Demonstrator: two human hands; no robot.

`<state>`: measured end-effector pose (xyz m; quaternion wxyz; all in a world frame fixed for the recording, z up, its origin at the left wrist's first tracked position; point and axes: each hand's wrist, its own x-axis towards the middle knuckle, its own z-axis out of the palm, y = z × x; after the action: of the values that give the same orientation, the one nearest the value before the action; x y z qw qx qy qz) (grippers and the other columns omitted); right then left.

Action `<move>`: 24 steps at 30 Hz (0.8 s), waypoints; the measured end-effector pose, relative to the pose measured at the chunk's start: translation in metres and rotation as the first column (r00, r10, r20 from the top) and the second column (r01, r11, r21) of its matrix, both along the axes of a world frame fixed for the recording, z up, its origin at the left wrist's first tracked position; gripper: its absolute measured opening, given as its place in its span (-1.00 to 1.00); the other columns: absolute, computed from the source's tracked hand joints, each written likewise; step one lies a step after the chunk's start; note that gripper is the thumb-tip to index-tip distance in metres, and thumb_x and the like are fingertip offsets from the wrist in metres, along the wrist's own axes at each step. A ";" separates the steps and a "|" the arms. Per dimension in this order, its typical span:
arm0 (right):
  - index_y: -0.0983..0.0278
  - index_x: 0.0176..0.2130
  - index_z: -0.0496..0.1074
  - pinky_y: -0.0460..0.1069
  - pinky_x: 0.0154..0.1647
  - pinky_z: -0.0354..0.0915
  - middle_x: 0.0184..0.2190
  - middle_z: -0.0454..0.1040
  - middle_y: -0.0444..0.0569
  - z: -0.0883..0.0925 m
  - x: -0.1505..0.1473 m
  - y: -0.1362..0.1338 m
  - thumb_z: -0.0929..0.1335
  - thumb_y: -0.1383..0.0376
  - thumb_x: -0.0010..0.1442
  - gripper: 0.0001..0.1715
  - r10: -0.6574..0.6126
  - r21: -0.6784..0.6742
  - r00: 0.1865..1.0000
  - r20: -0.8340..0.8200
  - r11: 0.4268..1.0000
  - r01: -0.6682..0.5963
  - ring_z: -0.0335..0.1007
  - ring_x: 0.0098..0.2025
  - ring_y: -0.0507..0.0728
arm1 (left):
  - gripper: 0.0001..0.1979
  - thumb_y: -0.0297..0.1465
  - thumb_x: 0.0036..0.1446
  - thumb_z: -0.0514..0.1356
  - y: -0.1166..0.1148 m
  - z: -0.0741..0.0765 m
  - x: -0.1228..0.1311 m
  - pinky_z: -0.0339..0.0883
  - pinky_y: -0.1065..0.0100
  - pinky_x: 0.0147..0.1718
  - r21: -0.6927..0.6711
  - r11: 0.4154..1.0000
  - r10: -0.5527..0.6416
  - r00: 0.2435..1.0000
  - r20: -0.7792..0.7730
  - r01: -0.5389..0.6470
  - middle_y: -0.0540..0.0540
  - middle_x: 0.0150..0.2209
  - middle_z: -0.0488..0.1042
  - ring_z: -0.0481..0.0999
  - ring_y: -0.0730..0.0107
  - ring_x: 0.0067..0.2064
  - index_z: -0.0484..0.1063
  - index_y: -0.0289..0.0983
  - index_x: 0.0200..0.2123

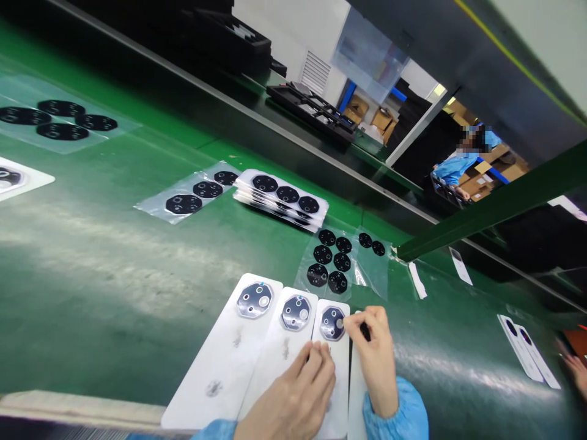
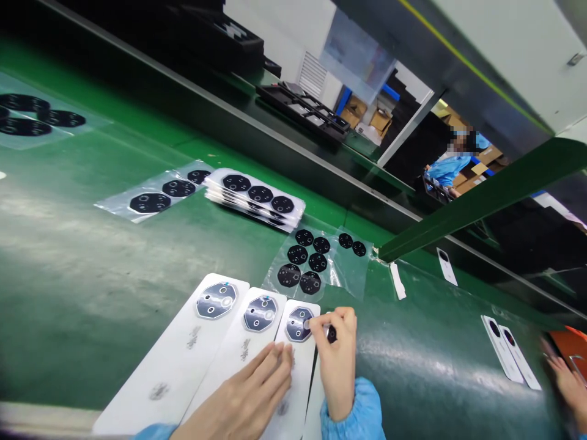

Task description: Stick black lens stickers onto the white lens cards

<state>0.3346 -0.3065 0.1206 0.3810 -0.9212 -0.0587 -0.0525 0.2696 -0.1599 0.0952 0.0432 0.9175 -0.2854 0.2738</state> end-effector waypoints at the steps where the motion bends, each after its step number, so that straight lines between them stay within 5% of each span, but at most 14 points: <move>1: 0.21 -0.47 0.40 0.06 -0.14 0.16 -0.35 0.21 -0.09 0.001 -0.002 0.000 0.32 0.27 0.20 -0.79 -0.018 -0.002 1.000 0.021 1.000 0.018 0.22 -0.20 0.16 | -0.59 -0.62 0.20 -0.20 0.000 0.000 0.000 0.10 0.13 0.01 -0.003 1.000 0.001 1.000 -0.006 -0.001 -0.21 -0.18 0.50 0.47 0.20 -0.15 0.42 -0.44 -0.16; 6: 0.20 -0.40 0.43 0.07 -0.15 0.11 -0.31 0.19 -0.07 0.002 -0.011 0.007 0.30 0.32 0.22 -0.84 0.125 -0.190 0.989 0.077 0.976 -0.109 0.16 -0.21 0.16 | -0.57 -0.63 0.21 -0.22 0.000 0.001 -0.001 0.10 0.14 0.02 -0.025 1.000 -0.018 1.000 -0.020 0.017 -0.19 -0.20 0.51 0.48 0.20 -0.14 0.45 -0.43 -0.19; 12: 0.22 -0.48 0.39 0.06 -0.13 0.14 -0.34 0.21 -0.10 0.001 -0.001 0.003 0.34 0.29 0.18 -0.80 0.031 -0.025 1.000 -0.008 0.999 -0.031 0.20 -0.20 0.15 | -0.58 -0.66 0.17 -0.19 0.000 0.003 0.000 0.14 0.17 0.00 -0.008 1.000 -0.006 1.000 -0.020 0.006 -0.21 -0.18 0.51 0.47 0.21 -0.13 0.45 -0.43 -0.19; 18: 0.20 -0.44 0.42 0.08 -0.13 0.11 -0.32 0.19 -0.09 0.002 -0.007 0.010 0.32 0.33 0.20 -0.82 0.104 -0.140 0.994 0.022 0.985 -0.100 0.17 -0.18 0.17 | -0.63 -0.66 0.11 -0.12 0.000 0.002 0.000 0.15 0.19 0.01 -0.008 1.000 -0.017 0.999 -0.041 0.017 -0.17 -0.20 0.50 0.46 0.23 -0.12 0.45 -0.41 -0.20; 24: 0.22 -0.46 0.40 0.07 -0.11 0.13 -0.32 0.20 -0.09 0.001 -0.003 0.004 0.33 0.29 0.19 -0.82 0.023 -0.066 0.999 0.021 0.998 -0.022 0.18 -0.17 0.16 | -0.64 -0.67 0.07 -0.10 -0.001 0.002 0.000 0.17 0.22 0.00 -0.018 1.000 0.002 1.000 -0.024 -0.002 -0.17 -0.19 0.50 0.46 0.23 -0.13 0.43 -0.42 -0.21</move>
<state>0.3318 -0.3021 0.1214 0.3503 -0.9319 -0.0751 -0.0564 0.2698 -0.1608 0.0972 0.0547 0.9206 -0.2814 0.2651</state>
